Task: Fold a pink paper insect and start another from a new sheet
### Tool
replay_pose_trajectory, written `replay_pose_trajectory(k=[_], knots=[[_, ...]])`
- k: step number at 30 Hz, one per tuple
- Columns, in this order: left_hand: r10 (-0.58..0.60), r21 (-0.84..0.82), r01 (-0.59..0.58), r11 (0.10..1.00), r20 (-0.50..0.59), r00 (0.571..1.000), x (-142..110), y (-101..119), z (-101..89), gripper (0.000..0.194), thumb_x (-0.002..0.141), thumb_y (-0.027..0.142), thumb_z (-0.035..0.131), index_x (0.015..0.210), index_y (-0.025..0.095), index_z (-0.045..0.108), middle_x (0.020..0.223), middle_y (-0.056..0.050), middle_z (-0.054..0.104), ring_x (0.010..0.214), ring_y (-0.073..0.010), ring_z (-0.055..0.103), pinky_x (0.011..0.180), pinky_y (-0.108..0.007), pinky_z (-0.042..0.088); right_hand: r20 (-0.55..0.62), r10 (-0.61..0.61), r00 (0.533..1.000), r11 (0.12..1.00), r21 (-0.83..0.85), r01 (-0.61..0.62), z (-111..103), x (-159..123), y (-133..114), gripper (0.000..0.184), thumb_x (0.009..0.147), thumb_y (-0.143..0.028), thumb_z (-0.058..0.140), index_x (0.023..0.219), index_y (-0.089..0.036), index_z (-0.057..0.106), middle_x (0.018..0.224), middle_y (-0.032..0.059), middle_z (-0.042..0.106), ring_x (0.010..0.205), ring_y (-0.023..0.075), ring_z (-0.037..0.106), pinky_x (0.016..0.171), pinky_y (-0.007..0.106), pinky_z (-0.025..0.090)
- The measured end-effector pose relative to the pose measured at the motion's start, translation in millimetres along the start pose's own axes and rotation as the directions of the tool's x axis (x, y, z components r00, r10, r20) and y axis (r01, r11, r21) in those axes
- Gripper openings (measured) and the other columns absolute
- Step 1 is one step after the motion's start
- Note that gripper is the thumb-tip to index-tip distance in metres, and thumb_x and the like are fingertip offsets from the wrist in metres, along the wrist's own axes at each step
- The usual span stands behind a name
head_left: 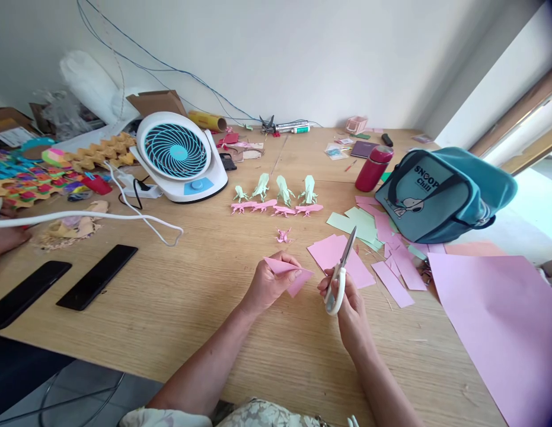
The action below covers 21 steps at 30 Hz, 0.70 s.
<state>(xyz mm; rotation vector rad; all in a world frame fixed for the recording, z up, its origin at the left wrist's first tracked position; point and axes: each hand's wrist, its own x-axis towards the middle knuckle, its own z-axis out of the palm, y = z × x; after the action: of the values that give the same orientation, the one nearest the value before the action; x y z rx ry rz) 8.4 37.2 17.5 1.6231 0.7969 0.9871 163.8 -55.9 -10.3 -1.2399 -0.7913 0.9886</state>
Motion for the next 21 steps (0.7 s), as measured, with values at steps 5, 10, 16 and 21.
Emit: replay_pose_trajectory(k=[5,10,16,21], knots=[[-0.166,-0.163,0.162,0.973,-0.01,0.986,0.1,-1.4,-0.9,0.017,0.076,0.031,0.071,0.081,0.015,0.066,0.078,-0.001,0.063,0.066,-0.0111,0.055,0.06,-0.02,0.041,0.029,-0.004,1.0,1.0,-0.027,0.005,0.7,-1.5,-2.6,0.035,0.09,-0.052,0.056,0.107,-0.021,0.059,0.079,0.0025,0.062,0.072,0.0175,0.054,0.065,0.03,0.045],[-0.254,-0.231,0.249,0.941,0.006,0.967,-0.3,0.3,-1.9,0.022,0.073,0.035,0.073,0.079,0.014,0.069,0.073,0.0,0.061,0.062,-0.0103,0.051,0.057,-0.021,0.036,0.07,0.01,0.998,0.999,-0.038,-0.007,0.4,-1.1,-0.3,0.034,0.09,-0.051,0.056,0.106,-0.022,0.059,0.081,0.0022,0.061,0.074,0.0183,0.054,0.067,0.03,0.044],[-0.315,-0.336,0.306,0.891,0.03,0.949,0.8,-1.9,-2.2,0.024,0.07,0.035,0.077,0.074,0.014,0.068,0.065,0.002,0.058,0.058,-0.0092,0.048,0.057,-0.021,0.035,0.104,-0.003,0.995,0.993,-0.115,0.015,-3.4,0.5,2.0,0.035,0.091,-0.053,0.053,0.108,-0.022,0.058,0.081,0.0026,0.062,0.076,0.0189,0.056,0.067,0.03,0.044],[-0.323,-0.404,0.325,0.855,0.076,0.943,4.0,-10.0,-3.7,0.028,0.07,0.037,0.08,0.071,0.013,0.065,0.065,0.002,0.057,0.06,-0.0087,0.05,0.057,-0.02,0.035,0.033,-0.116,0.993,0.902,-0.414,0.119,-27.3,5.4,1.5,0.032,0.092,-0.051,0.05,0.105,-0.022,0.058,0.085,0.0046,0.063,0.078,0.0201,0.057,0.066,0.03,0.043]])
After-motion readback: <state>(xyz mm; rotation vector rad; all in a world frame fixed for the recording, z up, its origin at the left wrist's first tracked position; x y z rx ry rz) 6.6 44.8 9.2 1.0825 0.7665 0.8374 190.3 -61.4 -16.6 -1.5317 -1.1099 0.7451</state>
